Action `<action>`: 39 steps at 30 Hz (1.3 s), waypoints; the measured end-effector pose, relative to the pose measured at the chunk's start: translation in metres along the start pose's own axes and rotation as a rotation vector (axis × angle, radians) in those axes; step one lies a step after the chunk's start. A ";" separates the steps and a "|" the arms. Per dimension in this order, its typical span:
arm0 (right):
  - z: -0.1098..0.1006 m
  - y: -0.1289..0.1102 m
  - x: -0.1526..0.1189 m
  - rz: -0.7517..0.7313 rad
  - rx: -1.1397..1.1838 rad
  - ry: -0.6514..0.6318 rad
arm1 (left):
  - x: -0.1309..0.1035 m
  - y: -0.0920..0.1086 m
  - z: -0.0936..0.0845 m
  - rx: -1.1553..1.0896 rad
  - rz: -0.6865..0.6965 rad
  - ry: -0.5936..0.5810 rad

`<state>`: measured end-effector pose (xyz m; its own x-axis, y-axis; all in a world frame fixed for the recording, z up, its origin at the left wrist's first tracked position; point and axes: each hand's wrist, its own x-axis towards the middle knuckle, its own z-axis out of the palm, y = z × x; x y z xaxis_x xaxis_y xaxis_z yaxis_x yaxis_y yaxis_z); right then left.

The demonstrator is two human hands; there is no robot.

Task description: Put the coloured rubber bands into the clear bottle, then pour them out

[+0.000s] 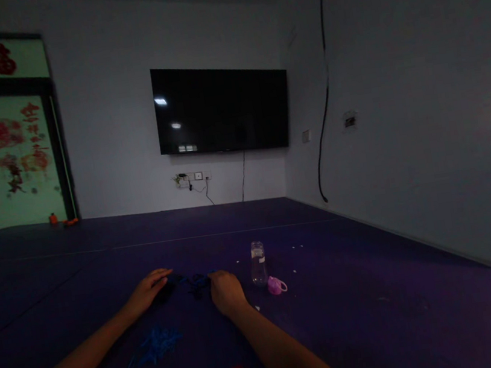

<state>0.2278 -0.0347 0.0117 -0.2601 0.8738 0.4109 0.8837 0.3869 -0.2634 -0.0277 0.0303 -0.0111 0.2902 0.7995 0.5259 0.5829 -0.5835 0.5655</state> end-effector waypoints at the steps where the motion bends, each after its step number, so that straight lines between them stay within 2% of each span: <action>1: 0.000 0.000 0.000 -0.001 -0.005 -0.006 | 0.000 -0.001 0.000 0.013 -0.008 0.016; 13: 0.002 0.001 0.001 -0.014 0.003 -0.014 | 0.000 -0.007 0.004 0.145 -0.025 0.023; 21: 0.001 0.002 0.001 -0.017 -0.001 -0.020 | 0.000 -0.009 0.005 0.203 -0.033 -0.026; 32: 0.001 0.000 0.000 -0.015 -0.021 -0.013 | 0.001 -0.004 0.004 0.184 0.023 -0.094; 39: 0.000 -0.001 0.000 -0.031 -0.017 -0.003 | 0.004 -0.013 0.007 0.158 0.047 -0.105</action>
<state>0.2272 -0.0354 0.0116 -0.2885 0.8626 0.4155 0.8819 0.4084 -0.2356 -0.0291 0.0422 -0.0205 0.3932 0.7870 0.4755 0.6760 -0.5980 0.4307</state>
